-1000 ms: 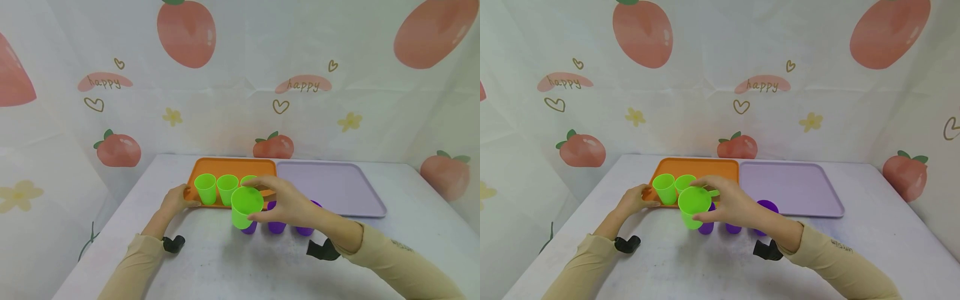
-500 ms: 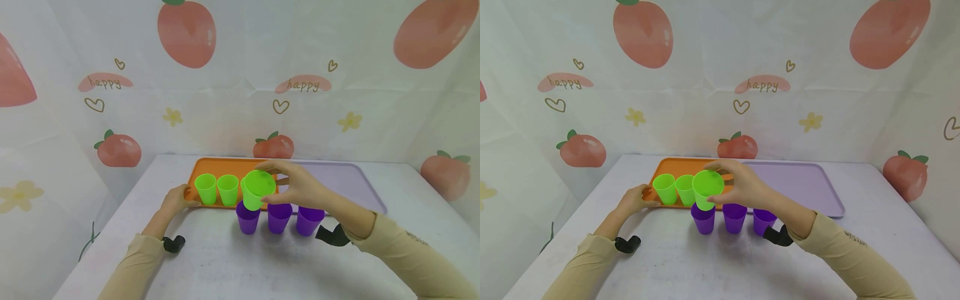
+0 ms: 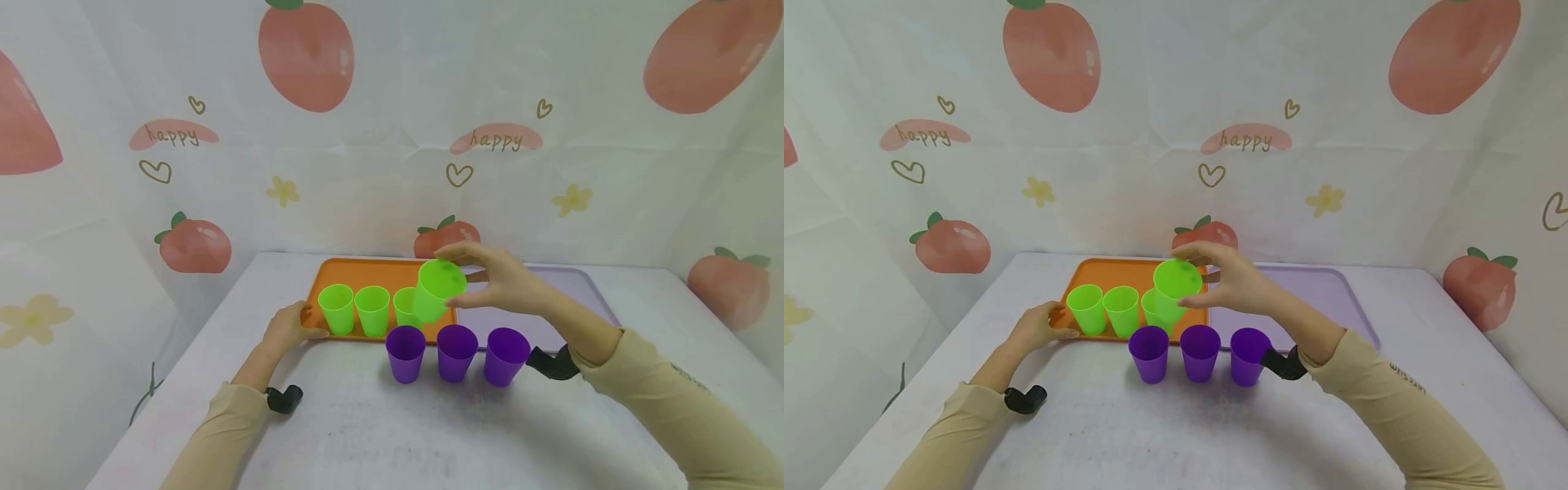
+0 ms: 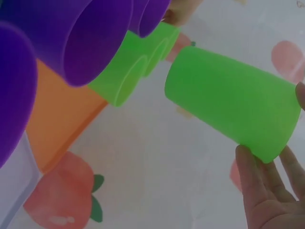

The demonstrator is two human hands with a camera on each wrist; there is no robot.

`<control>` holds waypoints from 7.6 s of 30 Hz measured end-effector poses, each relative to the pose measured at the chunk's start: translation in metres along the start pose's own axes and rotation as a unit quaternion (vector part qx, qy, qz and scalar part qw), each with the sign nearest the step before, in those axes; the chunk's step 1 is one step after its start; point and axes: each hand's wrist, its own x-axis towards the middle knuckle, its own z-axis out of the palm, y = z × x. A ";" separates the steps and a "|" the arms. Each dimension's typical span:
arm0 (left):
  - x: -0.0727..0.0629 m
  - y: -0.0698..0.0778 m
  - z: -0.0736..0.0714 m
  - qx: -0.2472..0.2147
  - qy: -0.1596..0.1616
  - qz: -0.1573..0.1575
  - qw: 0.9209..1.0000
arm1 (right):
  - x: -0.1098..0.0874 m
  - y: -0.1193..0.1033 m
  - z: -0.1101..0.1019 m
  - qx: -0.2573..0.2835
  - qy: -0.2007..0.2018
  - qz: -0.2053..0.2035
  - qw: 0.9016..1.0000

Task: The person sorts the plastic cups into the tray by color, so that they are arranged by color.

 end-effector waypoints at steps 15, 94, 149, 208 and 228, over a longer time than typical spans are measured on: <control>-0.003 0.001 -0.001 0.001 0.005 0.003 1.000 | 0.004 0.026 -0.016 0.012 -0.021 0.002 1.000; -0.002 0.001 0.000 0.002 0.009 -0.001 1.000 | 0.024 0.129 0.012 0.144 -0.184 0.072 0.970; 0.001 -0.001 0.000 -0.004 0.003 0.002 1.000 | -0.093 0.134 -0.057 -0.051 0.068 0.231 0.969; -0.044 0.067 -0.033 -0.131 0.091 0.175 0.972 | -0.185 0.175 -0.070 -0.170 -0.008 0.369 0.914; -0.047 0.113 0.022 -0.148 -0.046 0.229 0.961 | -0.185 0.173 -0.070 -0.186 -0.014 0.372 0.909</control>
